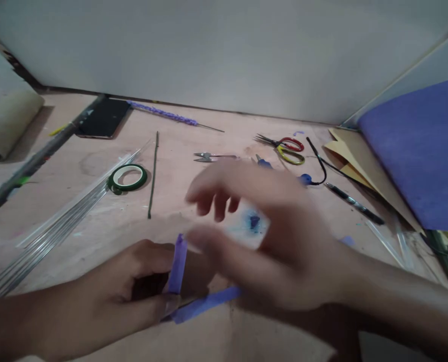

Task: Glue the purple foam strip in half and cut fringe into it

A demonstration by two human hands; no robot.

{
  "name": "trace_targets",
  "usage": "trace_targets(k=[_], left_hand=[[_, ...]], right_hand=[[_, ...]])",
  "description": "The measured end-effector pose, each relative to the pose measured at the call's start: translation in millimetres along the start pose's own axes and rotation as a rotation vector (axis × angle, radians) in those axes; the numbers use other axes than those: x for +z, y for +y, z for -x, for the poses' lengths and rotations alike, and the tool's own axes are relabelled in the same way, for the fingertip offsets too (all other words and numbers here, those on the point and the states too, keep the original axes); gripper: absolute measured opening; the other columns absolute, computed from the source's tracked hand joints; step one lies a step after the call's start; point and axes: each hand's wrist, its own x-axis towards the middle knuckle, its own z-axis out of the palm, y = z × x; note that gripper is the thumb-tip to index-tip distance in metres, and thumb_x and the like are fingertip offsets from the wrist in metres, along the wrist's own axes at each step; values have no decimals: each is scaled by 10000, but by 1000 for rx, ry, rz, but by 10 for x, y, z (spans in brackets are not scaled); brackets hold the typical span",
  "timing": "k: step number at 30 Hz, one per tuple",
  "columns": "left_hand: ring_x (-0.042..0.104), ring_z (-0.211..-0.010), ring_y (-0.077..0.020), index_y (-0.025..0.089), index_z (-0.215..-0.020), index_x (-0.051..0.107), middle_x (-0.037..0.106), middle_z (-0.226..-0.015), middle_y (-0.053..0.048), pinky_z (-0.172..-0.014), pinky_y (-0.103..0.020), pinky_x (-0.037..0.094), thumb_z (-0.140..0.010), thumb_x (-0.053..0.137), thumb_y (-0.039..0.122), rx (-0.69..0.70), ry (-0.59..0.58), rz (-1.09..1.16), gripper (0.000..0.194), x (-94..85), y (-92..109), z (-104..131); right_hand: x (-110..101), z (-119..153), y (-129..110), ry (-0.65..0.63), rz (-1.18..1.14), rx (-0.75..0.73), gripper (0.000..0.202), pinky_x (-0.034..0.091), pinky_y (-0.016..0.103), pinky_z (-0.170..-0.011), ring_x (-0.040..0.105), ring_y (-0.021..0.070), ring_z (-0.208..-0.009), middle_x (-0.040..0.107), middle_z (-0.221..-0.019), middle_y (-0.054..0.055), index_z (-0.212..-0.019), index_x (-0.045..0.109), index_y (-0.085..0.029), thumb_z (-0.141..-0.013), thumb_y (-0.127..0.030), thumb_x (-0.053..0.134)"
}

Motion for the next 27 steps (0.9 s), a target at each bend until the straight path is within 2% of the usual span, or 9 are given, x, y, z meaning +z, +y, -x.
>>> trace_targets(k=[3, 5, 8, 12, 16, 19, 21, 24, 27], left_hand=[[539, -744, -135, 216, -799, 585, 585, -807, 37, -652, -249, 415, -961, 676, 228, 11, 28, -6, 186, 20, -77, 15], [485, -715, -122, 217, -753, 510, 528, -771, 50, -628, -255, 370, -930, 669, 219, -2, 56, -22, 238, 37, -122, 33], [471, -695, -117, 218, -729, 474, 525, -748, 54, -621, -258, 361, -903, 668, 218, -8, 74, -61, 260, 50, -119, 62], [471, -652, -131, 235, -772, 526, 509, -715, 53, -577, -265, 352, -948, 696, 337, -18, 83, -31, 265, 27, -28, 85], [513, -668, -141, 219, -871, 666, 569, -755, 34, -574, -243, 410, -1030, 755, 461, 37, 207, 42, 303, 15, -54, 68], [558, -645, -110, 201, -846, 680, 645, -736, 31, -573, -198, 450, -1136, 714, 442, 55, 324, 87, 379, 28, -148, 55], [557, -608, -81, 202, -847, 697, 660, -713, 49, -559, -164, 450, -1173, 700, 402, 94, 368, 91, 383, 30, -186, 54], [552, -565, -56, 215, -866, 732, 650, -692, 73, -535, -138, 444, -1177, 705, 338, 136, 359, 57, 335, 15, -170, 58], [553, -575, -56, 218, -856, 742, 638, -714, 69, -553, -141, 470, -1176, 667, 294, 158, 337, 39, 337, 0, -114, 59]], right_hand=[[175, 2, -11, -110, -130, -10, 131, 586, 291, -800, 742, 148, -896, 800, -981, 22, -1129, 777, -143, -1139, -273, 761], [267, -6, 37, -175, -187, 3, 103, 561, 283, -806, 729, 138, -891, 794, -970, 26, -1094, 796, -119, -1129, -210, 764], [324, 1, 99, -183, -269, -5, 118, 544, 255, -789, 700, 118, -849, 781, -942, 29, -1059, 802, -101, -1134, -166, 738], [346, 50, 101, -168, -226, -53, 158, 534, 256, -755, 697, 123, -824, 788, -931, 34, -1049, 785, -117, -1166, -184, 703], [389, 84, 89, -109, -143, -143, 227, 563, 306, -745, 713, 164, -815, 829, -986, 68, -1002, 738, -164, -1196, -207, 629], [413, 83, 111, -92, -104, -173, 250, 564, 301, -718, 703, 161, -777, 814, -945, 62, -972, 702, -181, -1203, -186, 607], [421, 81, 138, -62, -98, -196, 197, 561, 298, -717, 704, 161, -781, 804, -939, 62, -1026, 714, -168, -1198, -165, 618], [416, 89, 172, 6, -110, -234, 94, 566, 302, -750, 716, 164, -814, 806, -966, 59, -1110, 734, -163, -1181, -171, 674], [375, 100, 168, 8, -89, -206, 128, 572, 296, -754, 721, 162, -807, 809, -957, 39, -1070, 732, -203, -1188, -234, 694]])
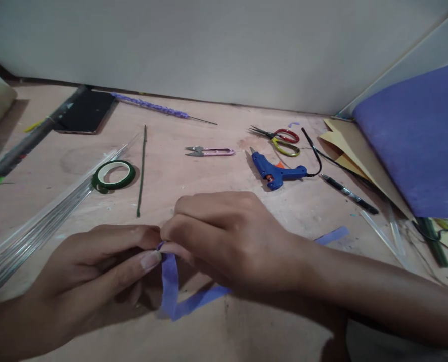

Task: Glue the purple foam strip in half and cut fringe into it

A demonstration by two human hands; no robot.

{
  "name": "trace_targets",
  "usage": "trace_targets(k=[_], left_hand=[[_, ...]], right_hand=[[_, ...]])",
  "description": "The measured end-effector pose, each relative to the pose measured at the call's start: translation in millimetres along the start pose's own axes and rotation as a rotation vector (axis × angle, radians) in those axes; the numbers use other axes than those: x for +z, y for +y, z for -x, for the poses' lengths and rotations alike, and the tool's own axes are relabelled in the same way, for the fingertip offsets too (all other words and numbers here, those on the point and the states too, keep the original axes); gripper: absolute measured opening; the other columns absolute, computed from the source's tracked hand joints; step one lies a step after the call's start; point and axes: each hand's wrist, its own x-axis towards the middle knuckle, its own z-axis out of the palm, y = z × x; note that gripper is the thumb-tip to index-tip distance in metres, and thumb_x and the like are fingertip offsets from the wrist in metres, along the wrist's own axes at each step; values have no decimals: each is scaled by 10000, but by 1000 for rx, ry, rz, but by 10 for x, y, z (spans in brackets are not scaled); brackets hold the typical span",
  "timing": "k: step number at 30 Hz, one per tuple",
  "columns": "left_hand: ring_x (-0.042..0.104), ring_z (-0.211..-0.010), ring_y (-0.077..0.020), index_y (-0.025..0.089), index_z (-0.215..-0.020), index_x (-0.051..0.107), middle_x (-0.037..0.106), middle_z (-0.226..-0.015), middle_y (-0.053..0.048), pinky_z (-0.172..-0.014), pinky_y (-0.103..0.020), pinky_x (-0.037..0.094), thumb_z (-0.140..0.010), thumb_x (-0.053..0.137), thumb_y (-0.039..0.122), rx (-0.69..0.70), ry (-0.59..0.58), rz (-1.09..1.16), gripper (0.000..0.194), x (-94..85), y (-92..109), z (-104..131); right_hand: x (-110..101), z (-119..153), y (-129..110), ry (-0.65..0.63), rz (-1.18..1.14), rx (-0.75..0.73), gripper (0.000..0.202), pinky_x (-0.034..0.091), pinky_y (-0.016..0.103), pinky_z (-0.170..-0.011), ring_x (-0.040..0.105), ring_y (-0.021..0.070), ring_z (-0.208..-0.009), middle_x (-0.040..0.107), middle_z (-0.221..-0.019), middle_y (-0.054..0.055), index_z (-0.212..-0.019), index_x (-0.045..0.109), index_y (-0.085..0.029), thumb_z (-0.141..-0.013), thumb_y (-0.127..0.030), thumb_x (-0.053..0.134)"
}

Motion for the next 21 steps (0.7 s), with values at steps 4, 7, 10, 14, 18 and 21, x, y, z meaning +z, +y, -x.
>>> trace_targets(k=[4, 7, 10, 14, 18, 21], left_hand=[[549, -558, -57, 211, -823, 718, 643, -698, 67, -532, -148, 451, -1146, 619, 218, 51, 29, -88, 337, 7, 36, -22], [550, -531, -64, 206, -721, 624, 586, -619, 70, -517, -159, 440, -1115, 579, 179, 91, 65, -167, 398, 23, 45, -51], [512, -525, -47, 195, -671, 535, 538, -592, 81, -508, -143, 384, -1081, 561, 142, 143, 76, -253, 414, 37, 60, -78], [477, -516, -39, 192, -668, 545, 523, -580, 92, -512, -140, 363, -1056, 553, 133, 149, 83, -351, 393, 50, 65, -74], [447, -514, -42, 193, -658, 524, 489, -574, 90, -495, -155, 333, -1029, 550, 127, 138, 96, -370, 378, 67, 32, -56], [376, -515, -45, 188, -646, 470, 425, -577, 86, -475, -180, 267, -1013, 555, 128, 140, 103, -350, 381, 67, 10, -51]], right_hand=[[-57, -20, -54, -117, 72, 78, 250, 604, 316, -773, 745, 183, -837, 825, -963, 40, -1013, 746, -242, -1203, -245, 583], [-54, -38, -79, -124, 117, 44, 304, 601, 332, -739, 727, 186, -804, 829, -939, 50, -954, 755, -222, -1179, -193, 554], [-30, -43, -97, -100, 209, -18, 345, 599, 344, -746, 728, 186, -783, 842, -933, 61, -914, 762, -205, -1196, -193, 564], [-6, -44, -140, -96, 337, -124, 326, 599, 368, -707, 731, 205, -753, 839, -918, 84, -979, 818, -150, -1178, -150, 561], [41, -27, -157, -72, 427, -220, 355, 585, 407, -631, 733, 234, -751, 837, -913, 110, -1030, 835, -99, -1158, -106, 504], [82, -7, -145, -56, 468, -225, 330, 580, 401, -629, 728, 232, -744, 829, -909, 113, -1021, 833, -109, -1150, -102, 529]])
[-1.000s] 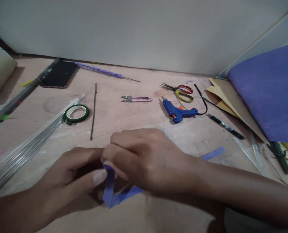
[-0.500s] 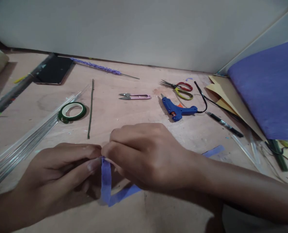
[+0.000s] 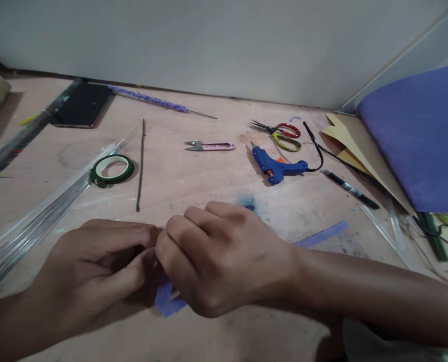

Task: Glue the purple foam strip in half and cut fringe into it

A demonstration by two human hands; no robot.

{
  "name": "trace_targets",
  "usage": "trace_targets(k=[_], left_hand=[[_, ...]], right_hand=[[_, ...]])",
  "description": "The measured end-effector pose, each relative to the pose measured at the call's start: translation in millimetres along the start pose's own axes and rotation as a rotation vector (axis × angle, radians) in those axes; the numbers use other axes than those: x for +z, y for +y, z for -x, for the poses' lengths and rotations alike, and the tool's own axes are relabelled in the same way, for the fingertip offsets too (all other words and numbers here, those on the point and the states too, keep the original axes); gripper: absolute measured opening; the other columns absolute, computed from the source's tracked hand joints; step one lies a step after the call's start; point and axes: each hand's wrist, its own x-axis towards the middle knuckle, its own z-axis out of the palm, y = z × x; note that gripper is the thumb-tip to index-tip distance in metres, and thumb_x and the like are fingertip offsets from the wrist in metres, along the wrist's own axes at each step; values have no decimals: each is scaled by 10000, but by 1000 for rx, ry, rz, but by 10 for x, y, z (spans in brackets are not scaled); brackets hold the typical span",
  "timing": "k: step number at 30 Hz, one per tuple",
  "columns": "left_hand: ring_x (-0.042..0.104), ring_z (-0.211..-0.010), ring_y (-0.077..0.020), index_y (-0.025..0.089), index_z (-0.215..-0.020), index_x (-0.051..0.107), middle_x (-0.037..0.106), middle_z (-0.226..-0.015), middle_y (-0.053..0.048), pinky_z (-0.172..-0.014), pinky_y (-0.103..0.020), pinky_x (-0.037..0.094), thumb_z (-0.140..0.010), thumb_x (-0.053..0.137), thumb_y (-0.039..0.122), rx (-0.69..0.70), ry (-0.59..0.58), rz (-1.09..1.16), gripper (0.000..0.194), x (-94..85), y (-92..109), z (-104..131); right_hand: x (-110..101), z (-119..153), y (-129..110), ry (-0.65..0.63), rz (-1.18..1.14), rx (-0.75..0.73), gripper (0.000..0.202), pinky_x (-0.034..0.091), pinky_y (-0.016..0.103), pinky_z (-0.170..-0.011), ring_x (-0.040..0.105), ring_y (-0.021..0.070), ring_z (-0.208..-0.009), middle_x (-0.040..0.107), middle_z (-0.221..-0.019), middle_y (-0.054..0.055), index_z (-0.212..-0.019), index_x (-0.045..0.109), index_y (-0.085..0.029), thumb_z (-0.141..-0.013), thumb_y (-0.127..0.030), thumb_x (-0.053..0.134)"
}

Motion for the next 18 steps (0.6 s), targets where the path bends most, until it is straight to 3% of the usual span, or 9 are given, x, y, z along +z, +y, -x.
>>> trace_targets(k=[4, 10, 15, 18], left_hand=[[315, -515, -51, 184, -632, 444, 364, -569, 84, -466, -204, 206, -1024, 612, 172, -39, 6, -15, 427, -30, 0, -13], [415, -494, -60, 196, -627, 592, 513, -548, 70, -468, -182, 303, -1023, 615, 212, -48, 33, -15, 398, -44, 37, -36], [466, -503, -63, 210, -708, 676, 562, -575, 81, -491, -186, 335, -1005, 626, 143, 42, 62, -10, 309, 5, -47, 33], [469, -497, -73, 211, -714, 672, 549, -575, 77, -494, -209, 334, -1027, 601, 161, 32, 62, -37, 325, -16, -128, 45]], right_hand=[[14, 0, -26, -6, 3, 78, 268, 549, 412, -619, 693, 233, -711, 782, -852, 105, -979, 814, -114, -1136, -128, 597], [11, -35, -48, -33, -89, 314, 234, 462, 366, -640, 647, 180, -676, 755, -796, 29, -904, 735, -185, -1105, -158, 618], [-25, -33, 181, 78, -155, 544, 150, 409, 318, -649, 616, 163, -671, 701, -754, -19, -839, 596, -245, -870, -103, 631], [-62, -17, 318, 94, -420, 692, 165, 335, 323, -625, 496, 147, -618, 563, -675, -34, -772, 519, -249, -885, -143, 576]])
